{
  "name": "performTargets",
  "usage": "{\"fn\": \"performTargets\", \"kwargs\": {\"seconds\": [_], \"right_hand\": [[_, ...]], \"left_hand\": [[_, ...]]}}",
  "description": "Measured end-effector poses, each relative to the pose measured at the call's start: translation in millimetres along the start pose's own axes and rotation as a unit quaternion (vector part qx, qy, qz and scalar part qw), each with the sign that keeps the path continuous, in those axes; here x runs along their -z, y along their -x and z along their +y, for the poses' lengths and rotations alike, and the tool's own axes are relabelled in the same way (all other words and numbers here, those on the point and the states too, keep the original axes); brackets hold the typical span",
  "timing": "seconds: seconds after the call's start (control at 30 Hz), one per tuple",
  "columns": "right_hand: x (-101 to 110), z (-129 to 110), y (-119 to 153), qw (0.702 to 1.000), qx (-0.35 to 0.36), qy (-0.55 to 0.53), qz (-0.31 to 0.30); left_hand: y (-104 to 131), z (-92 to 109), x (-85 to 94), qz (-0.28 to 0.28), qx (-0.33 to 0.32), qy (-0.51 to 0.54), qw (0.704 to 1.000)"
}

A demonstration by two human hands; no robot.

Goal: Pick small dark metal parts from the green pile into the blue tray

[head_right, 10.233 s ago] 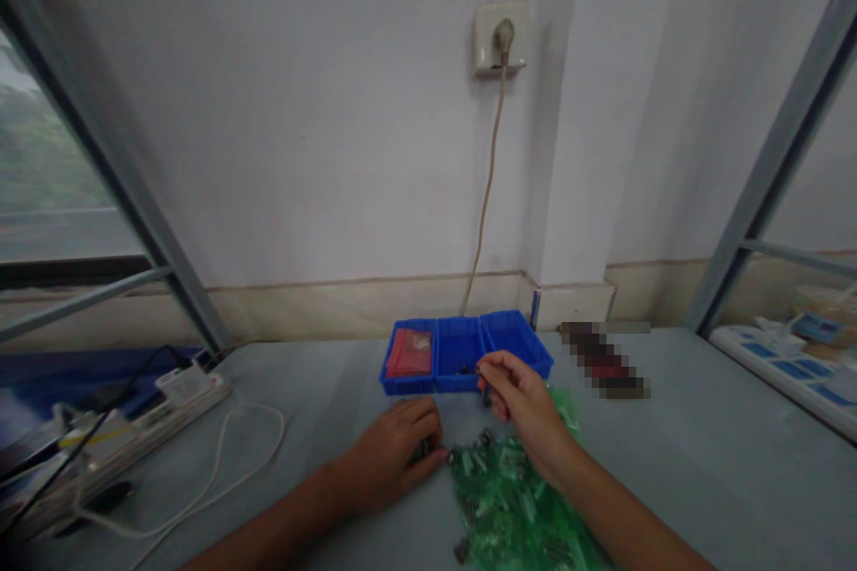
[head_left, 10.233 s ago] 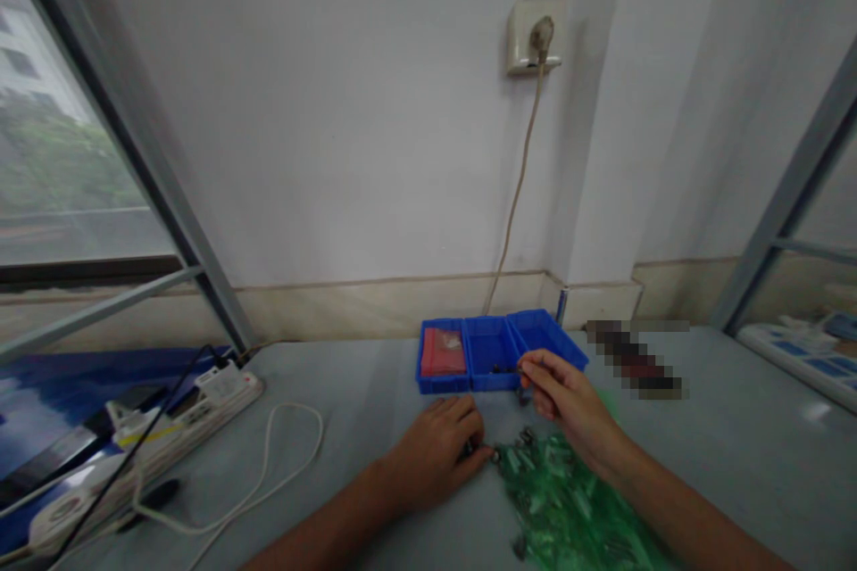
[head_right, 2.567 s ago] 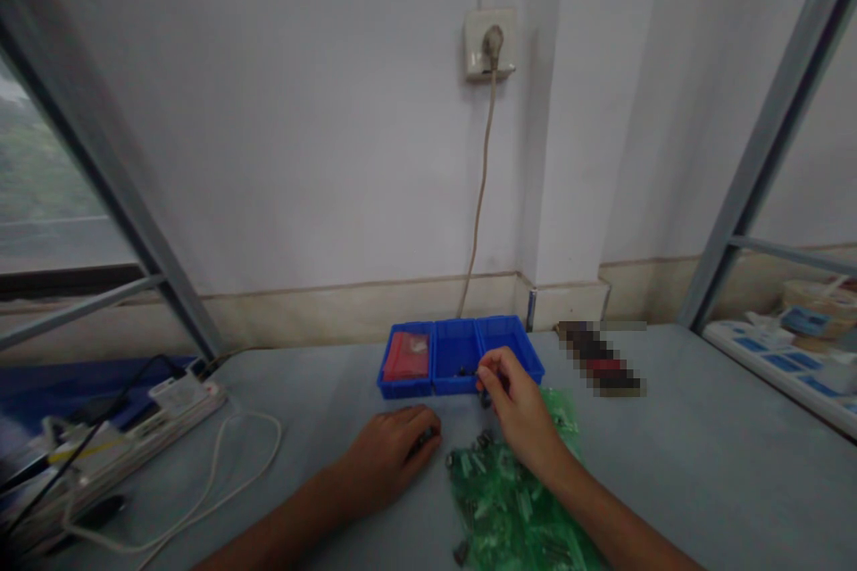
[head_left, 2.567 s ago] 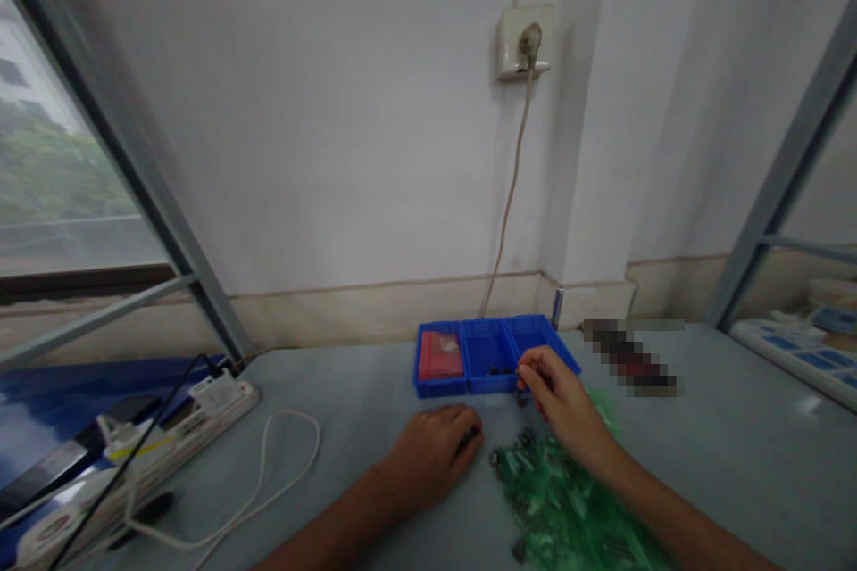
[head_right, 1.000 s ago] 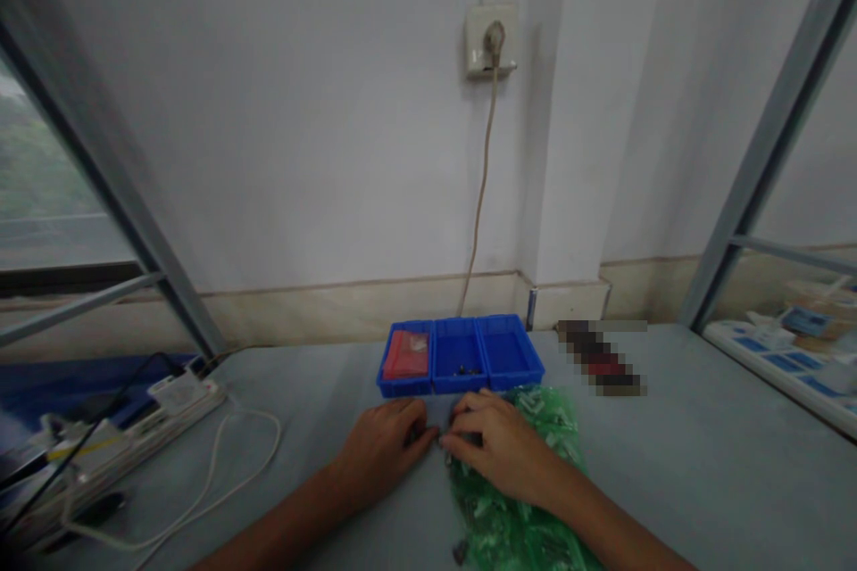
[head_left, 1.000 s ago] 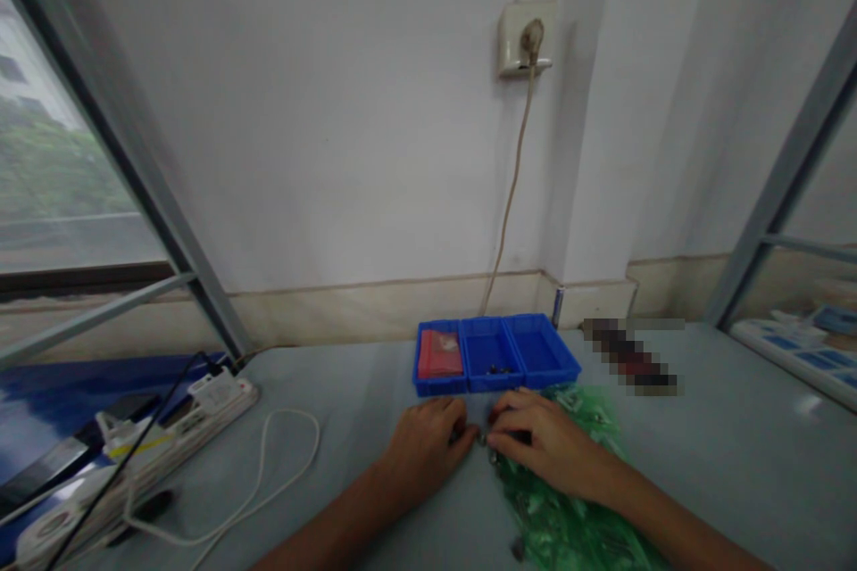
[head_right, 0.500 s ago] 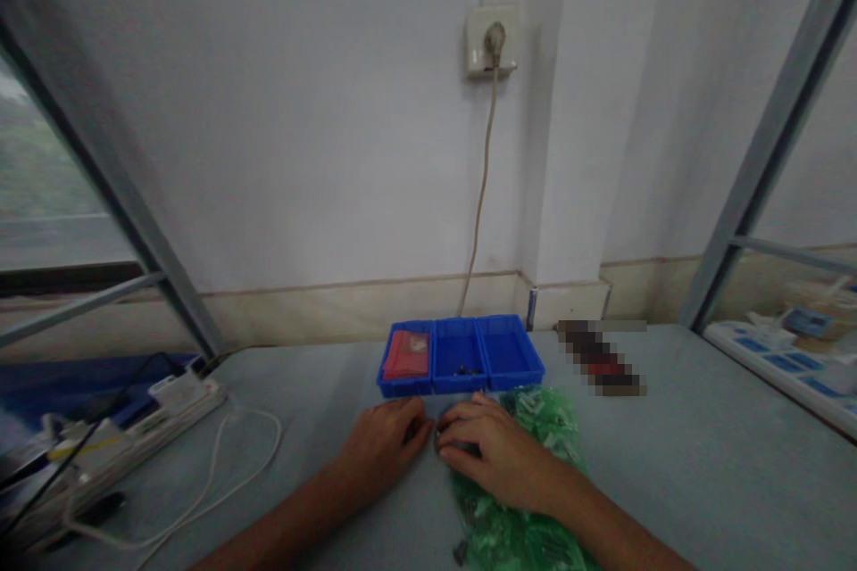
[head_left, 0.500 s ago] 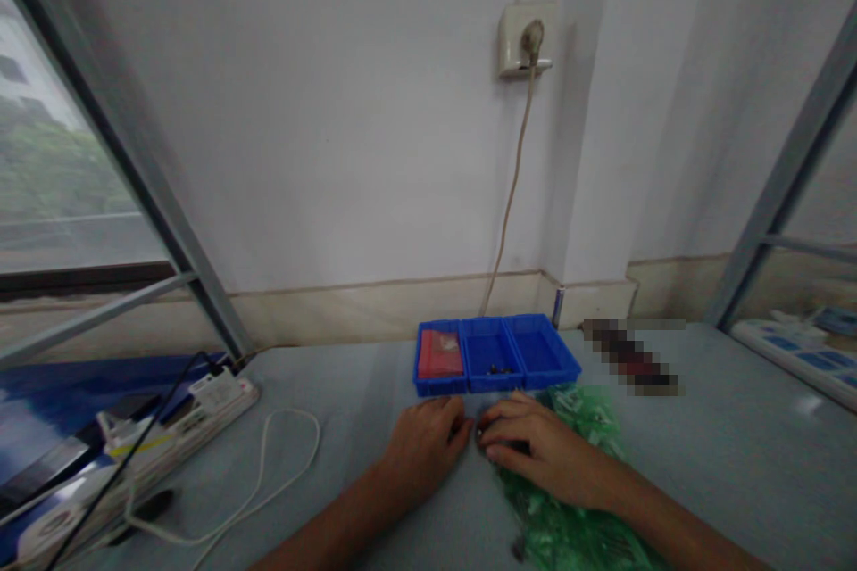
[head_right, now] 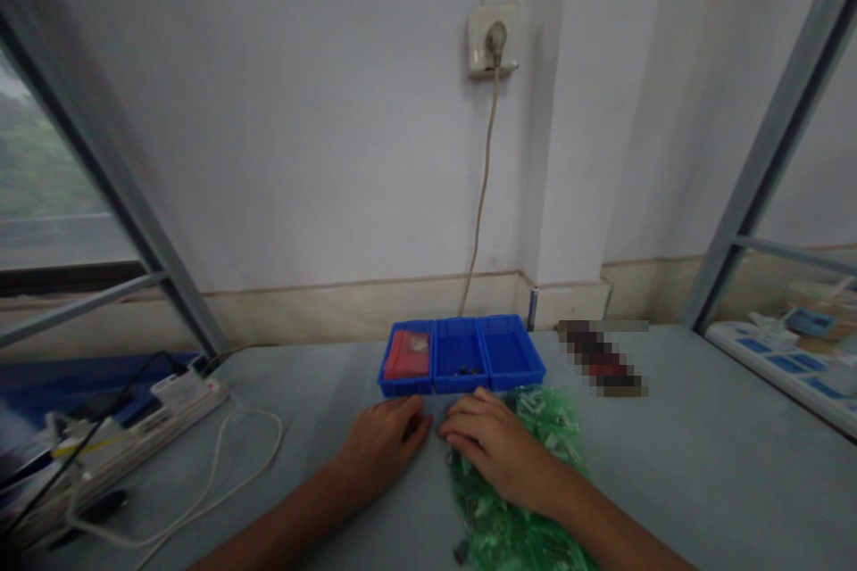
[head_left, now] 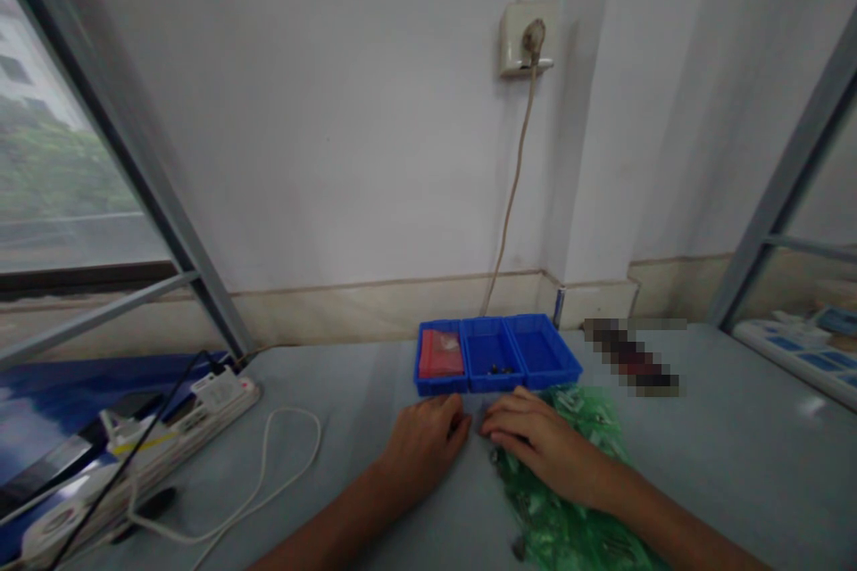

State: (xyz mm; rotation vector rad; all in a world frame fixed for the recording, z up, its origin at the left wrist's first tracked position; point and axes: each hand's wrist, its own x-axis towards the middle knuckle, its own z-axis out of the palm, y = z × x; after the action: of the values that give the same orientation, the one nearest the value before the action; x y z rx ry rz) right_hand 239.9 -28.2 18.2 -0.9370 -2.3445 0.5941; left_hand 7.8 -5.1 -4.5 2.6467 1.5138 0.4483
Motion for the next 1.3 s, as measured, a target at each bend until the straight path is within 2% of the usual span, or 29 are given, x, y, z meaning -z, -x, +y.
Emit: {"fn": "performTargets", "kwargs": {"seconds": [0.1, 0.2, 0.43, 0.63, 0.77, 0.83, 0.9, 1.0, 1.07, 1.17, 1.3], "right_hand": [[-1.5, 8.5, -2.0, 0.998, -0.031, -0.021, 0.055], [1.1, 12.8, -5.0, 0.988, -0.068, -0.087, 0.11], [7.4, 21.1, -10.5, 0.938, -0.147, -0.26, 0.174], [2.5, 25.0, -13.5, 0.854, -0.181, -0.439, 0.211], [4.0, 21.6, -12.7, 0.766, -0.221, -0.57, 0.199], [5.5, 20.8, -12.0, 0.74, -0.229, -0.606, 0.18], [6.4, 20.4, -11.6, 0.728, -0.229, -0.623, 0.174], [6.7, 19.4, -11.9, 0.73, -0.231, -0.615, 0.188], [6.7, 18.5, -12.9, 0.747, -0.224, -0.59, 0.208], [7.1, 18.4, -13.8, 0.805, -0.206, -0.502, 0.238], [6.2, 19.3, -11.1, 0.91, -0.174, -0.273, 0.259]], "left_hand": [[-0.3, 0.0, 0.9, 0.001, -0.002, 0.0, 1.0], [-0.7, 0.7, 3.0, -0.006, -0.004, -0.001, 1.0], [-0.2, 1.2, 4.4, -0.013, -0.004, -0.005, 1.0], [-0.7, 0.0, 2.2, -0.01, 0.001, 0.003, 1.0], [-0.9, 0.0, 3.1, -0.017, 0.002, 0.008, 1.0], [-0.9, 0.0, 3.5, -0.017, 0.002, 0.008, 1.0], [-0.8, -0.1, 3.5, -0.017, 0.002, 0.006, 1.0], [-0.7, -0.2, 3.5, -0.019, 0.001, 0.004, 1.0], [-0.5, -0.2, 3.8, -0.019, 0.003, 0.003, 1.0], [-0.3, 0.4, 4.7, -0.019, 0.001, 0.003, 1.0], [-0.6, 2.3, 6.8, -0.023, 0.0, 0.004, 1.0]]}}
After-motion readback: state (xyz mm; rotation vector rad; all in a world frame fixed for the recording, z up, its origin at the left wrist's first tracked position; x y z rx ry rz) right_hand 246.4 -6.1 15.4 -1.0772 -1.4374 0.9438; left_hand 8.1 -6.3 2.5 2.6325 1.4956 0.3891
